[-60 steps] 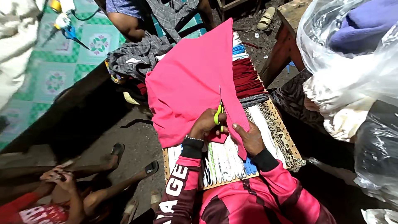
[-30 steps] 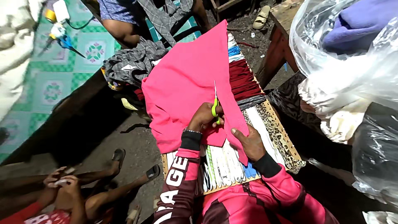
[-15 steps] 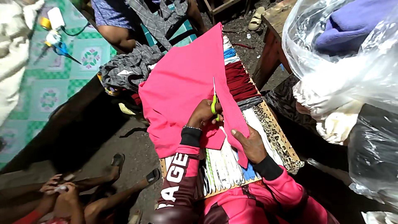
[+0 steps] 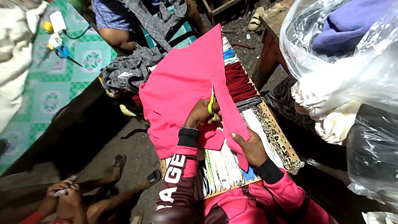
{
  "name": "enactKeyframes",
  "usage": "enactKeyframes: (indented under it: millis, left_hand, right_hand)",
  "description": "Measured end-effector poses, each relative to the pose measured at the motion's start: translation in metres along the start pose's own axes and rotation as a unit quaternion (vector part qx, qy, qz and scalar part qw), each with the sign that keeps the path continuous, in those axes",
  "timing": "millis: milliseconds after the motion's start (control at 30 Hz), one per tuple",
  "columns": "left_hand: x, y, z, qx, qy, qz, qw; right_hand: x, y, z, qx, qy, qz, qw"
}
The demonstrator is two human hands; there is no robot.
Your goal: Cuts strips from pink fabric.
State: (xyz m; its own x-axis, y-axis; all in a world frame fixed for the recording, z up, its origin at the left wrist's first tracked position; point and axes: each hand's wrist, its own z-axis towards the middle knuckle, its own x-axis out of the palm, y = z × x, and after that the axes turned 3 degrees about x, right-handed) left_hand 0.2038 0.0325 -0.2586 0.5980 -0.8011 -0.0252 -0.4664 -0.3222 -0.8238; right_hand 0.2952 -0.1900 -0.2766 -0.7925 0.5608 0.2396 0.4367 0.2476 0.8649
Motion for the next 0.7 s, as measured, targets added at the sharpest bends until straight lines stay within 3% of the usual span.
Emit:
enactKeyframes:
  millis: [500, 700]
  left_hand:
    - [-0.014, -0.014, 0.018, -0.012, 0.017, -0.005, 1.000]
    - [-0.011, -0.010, 0.016, -0.024, -0.010, -0.012, 1.000]
  right_hand:
    - [0.000, 0.002, -0.014, 0.005, -0.004, 0.008, 1.000]
    - [-0.001, -0.001, -0.017, 0.011, 0.001, 0.005, 1.000]
